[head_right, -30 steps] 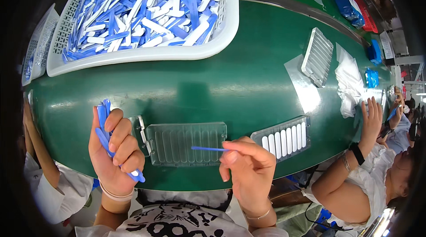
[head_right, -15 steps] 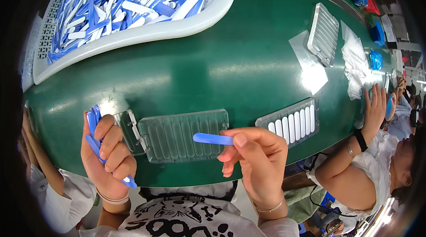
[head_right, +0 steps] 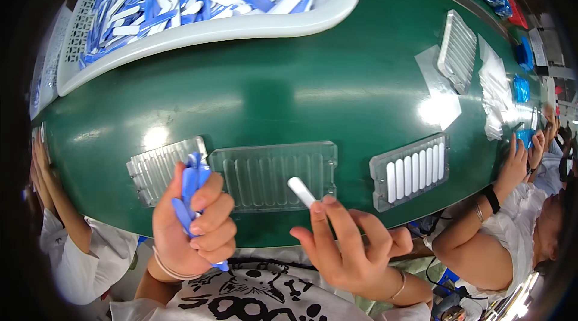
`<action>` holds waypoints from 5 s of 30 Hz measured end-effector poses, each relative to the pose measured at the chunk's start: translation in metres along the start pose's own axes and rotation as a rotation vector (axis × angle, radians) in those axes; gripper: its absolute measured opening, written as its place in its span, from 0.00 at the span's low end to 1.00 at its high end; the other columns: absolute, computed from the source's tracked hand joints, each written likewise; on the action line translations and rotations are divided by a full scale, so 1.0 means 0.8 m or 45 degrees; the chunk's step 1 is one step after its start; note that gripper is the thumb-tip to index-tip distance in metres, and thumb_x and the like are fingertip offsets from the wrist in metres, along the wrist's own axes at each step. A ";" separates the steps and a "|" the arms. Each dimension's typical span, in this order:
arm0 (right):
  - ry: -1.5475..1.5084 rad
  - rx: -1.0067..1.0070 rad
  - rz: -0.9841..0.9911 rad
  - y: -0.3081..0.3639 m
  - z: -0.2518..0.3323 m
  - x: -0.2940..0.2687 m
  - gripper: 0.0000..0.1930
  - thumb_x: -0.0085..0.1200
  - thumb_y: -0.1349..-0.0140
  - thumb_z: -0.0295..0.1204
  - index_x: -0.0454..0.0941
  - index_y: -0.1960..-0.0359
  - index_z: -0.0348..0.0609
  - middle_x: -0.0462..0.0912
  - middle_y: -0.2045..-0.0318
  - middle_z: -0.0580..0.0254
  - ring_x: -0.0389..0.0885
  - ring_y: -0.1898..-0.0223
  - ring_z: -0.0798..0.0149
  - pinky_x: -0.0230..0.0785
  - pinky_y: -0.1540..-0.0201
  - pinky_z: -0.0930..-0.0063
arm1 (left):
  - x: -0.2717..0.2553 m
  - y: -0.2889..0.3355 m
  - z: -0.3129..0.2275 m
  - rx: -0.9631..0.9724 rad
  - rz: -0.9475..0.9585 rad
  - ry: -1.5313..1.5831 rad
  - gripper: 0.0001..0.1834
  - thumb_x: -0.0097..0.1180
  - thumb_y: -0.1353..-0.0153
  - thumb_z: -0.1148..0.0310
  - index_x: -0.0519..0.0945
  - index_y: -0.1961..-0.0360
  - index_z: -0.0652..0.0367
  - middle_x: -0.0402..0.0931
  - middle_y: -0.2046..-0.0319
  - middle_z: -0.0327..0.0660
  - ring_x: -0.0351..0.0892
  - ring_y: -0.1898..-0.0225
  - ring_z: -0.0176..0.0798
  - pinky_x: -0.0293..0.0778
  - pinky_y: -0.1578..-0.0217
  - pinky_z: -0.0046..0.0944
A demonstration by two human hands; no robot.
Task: The person sorts small plastic components by hand, placing them into plastic trays on an assembly line.
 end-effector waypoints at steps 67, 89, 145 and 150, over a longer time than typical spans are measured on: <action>-0.870 0.119 0.583 -0.133 -0.086 0.022 0.16 0.69 0.57 0.29 0.75 0.70 0.38 0.74 0.75 0.61 0.70 0.76 0.65 0.65 0.73 0.73 | -0.022 0.016 0.029 -0.421 0.027 -0.117 0.30 0.28 0.35 0.36 0.64 0.74 0.52 0.57 0.83 0.30 0.51 0.85 0.25 0.48 0.85 0.28; -1.426 -0.544 0.088 -0.097 -0.045 -0.001 0.11 0.69 0.60 0.28 0.83 0.72 0.46 0.82 0.66 0.63 0.75 0.74 0.66 0.63 0.75 0.75 | -0.015 0.009 0.040 -0.562 0.119 0.013 0.28 0.27 0.32 0.40 0.63 0.74 0.53 0.56 0.85 0.29 0.50 0.89 0.23 0.49 0.90 0.24; -0.430 -1.101 -0.255 -0.082 -0.026 -0.022 0.05 0.55 0.49 0.27 0.79 0.70 0.43 0.82 0.68 0.62 0.77 0.78 0.72 0.56 0.82 0.86 | -0.009 0.027 0.034 -0.385 -0.059 -0.547 0.19 0.44 0.32 0.54 0.70 0.69 0.61 0.58 0.85 0.31 0.52 0.86 0.23 0.47 0.86 0.27; -0.487 -1.067 -0.269 -0.087 -0.016 -0.016 0.04 0.55 0.47 0.28 0.78 0.70 0.43 0.83 0.66 0.61 0.78 0.77 0.72 0.54 0.83 0.87 | -0.009 0.027 0.027 -0.306 -0.016 -0.631 0.18 0.52 0.36 0.54 0.80 0.61 0.60 0.62 0.84 0.30 0.57 0.83 0.21 0.50 0.84 0.24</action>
Point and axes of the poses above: each hand's wrist, its own y-axis away from the middle knuckle, its own x-axis out of the palm, z = x × y, the point moved 3 cm from there along -y, towards the middle knuckle
